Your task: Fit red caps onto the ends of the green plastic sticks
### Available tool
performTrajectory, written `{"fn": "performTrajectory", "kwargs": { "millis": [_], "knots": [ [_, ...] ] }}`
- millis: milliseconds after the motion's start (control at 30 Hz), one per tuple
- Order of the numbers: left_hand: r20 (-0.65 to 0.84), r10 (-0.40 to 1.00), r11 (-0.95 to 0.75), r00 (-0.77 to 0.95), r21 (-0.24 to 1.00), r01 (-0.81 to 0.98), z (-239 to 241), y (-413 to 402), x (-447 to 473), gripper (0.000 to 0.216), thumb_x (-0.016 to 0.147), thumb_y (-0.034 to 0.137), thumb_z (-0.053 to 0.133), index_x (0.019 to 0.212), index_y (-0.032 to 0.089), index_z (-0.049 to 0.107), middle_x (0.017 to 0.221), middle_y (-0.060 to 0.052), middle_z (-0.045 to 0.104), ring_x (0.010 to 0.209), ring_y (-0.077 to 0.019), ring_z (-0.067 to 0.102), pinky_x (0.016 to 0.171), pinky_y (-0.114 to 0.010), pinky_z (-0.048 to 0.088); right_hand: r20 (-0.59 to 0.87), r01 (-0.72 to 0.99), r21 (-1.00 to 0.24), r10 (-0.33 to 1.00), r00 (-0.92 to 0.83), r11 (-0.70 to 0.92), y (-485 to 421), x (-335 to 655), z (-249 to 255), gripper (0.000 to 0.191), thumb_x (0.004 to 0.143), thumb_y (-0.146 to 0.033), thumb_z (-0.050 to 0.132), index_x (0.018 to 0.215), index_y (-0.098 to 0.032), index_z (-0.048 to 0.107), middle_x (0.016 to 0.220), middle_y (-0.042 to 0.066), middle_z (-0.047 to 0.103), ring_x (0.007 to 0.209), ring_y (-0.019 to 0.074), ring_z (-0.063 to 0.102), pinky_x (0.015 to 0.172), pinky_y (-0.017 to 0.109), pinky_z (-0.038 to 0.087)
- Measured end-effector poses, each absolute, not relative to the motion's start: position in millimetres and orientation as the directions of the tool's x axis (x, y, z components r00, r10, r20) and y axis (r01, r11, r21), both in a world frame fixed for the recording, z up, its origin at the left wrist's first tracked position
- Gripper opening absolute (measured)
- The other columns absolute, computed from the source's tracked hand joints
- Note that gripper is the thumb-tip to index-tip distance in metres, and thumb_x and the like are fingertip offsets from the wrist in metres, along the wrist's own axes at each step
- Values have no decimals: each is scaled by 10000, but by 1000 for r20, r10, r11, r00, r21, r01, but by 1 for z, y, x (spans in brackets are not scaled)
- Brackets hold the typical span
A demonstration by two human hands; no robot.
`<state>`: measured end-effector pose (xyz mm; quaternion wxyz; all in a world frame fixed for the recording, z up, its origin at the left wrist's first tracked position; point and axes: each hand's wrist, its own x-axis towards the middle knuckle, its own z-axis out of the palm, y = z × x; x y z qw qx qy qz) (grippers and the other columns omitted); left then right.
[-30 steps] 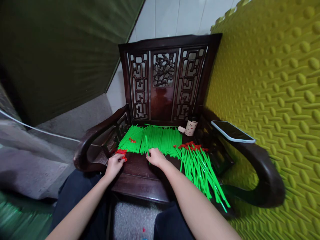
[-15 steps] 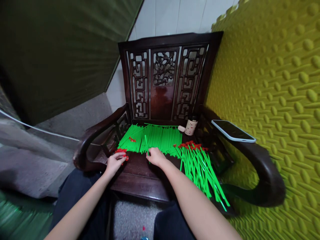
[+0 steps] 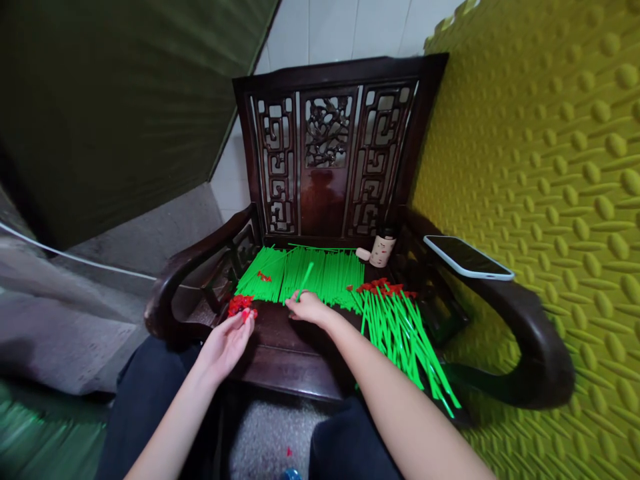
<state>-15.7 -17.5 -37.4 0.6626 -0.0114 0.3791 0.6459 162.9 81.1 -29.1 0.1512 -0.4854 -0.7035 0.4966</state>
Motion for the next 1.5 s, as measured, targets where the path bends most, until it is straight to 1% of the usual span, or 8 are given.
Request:
{"fn": "performTrajectory", "kwargs": {
  "millis": [133, 267, 467, 600, 800, 967, 1300, 1500],
  "knots": [
    [-548, 833, 152, -79, 363, -919, -16, -25, -2, 207, 895, 97, 441, 796, 83, 623, 745, -91, 668, 681, -114, 679, 604, -165, 592, -141, 231, -973, 840, -523, -19, 69, 158, 15, 152, 829, -250, 642, 902, -137, 572, 795, 4, 654, 735, 125, 651, 692, 280, 532],
    [-559, 827, 142, -62, 315, -938, 1, -32, 8, 242, 867, -2, 412, 789, 79, 626, 751, -87, 661, 670, -93, 675, 598, -128, 574, -19, -6, -1000, 824, -566, -28, 44, 160, 55, 281, 680, -323, 757, 753, -175, 529, 692, -31, 639, 660, 104, 649, 656, 234, 516],
    [-515, 857, 141, 17, 203, -969, 21, -45, 17, 267, 896, 86, 411, 755, 43, 634, 715, -108, 651, 681, -124, 675, 588, -147, 574, 3, -246, -955, 823, -569, -167, 18, 168, 71, 244, 734, -349, 716, 753, -172, 548, 687, -18, 653, 616, 102, 661, 620, 222, 540],
    [-498, 859, 220, 114, 159, -962, 27, -49, 22, 332, 906, 90, 393, 693, 36, 642, 675, -122, 646, 595, -100, 653, 543, -127, 554, -21, -291, -931, 831, -555, -219, 15, 169, 71, 234, 758, -354, 695, 749, -172, 549, 768, -2, 669, 658, 116, 679, 657, 242, 556],
    [-532, 842, 217, 90, 181, -959, 36, -56, 28, 320, 895, 29, 380, 824, 63, 691, 755, -138, 700, 682, -144, 701, 596, -174, 582, 66, -323, -934, 812, -580, -155, 9, 175, 76, 246, 677, -203, 775, 780, -178, 553, 797, -13, 666, 712, 96, 649, 734, 238, 514],
    [-525, 849, 229, 59, 266, -936, 44, -62, 29, 314, 875, -2, 407, 778, 63, 698, 764, -151, 718, 678, -163, 713, 599, -180, 585, 53, -286, -946, 796, -603, -154, 3, 175, 75, 233, 692, -244, 766, 748, -168, 554, 702, -25, 635, 633, 94, 627, 629, 226, 505],
    [-473, 876, 195, -94, 524, -829, 52, -73, 29, 216, 760, -84, 550, 832, 53, 701, 796, -136, 741, 688, -164, 717, 670, -208, 597, 133, -258, -965, 742, -657, -55, 2, 175, 73, 201, 740, -207, 730, 743, -171, 532, 787, -14, 649, 694, 88, 609, 672, 234, 479],
    [-497, 858, 222, -128, 584, -781, 54, -77, 27, 216, 732, -89, 579, 798, 74, 704, 728, -105, 741, 627, -153, 709, 609, -195, 594, 173, -211, -977, 692, -701, 30, 2, 180, 72, 216, 747, -190, 722, 740, -183, 506, 812, 18, 679, 739, 144, 639, 687, 302, 492]
  ]
}}
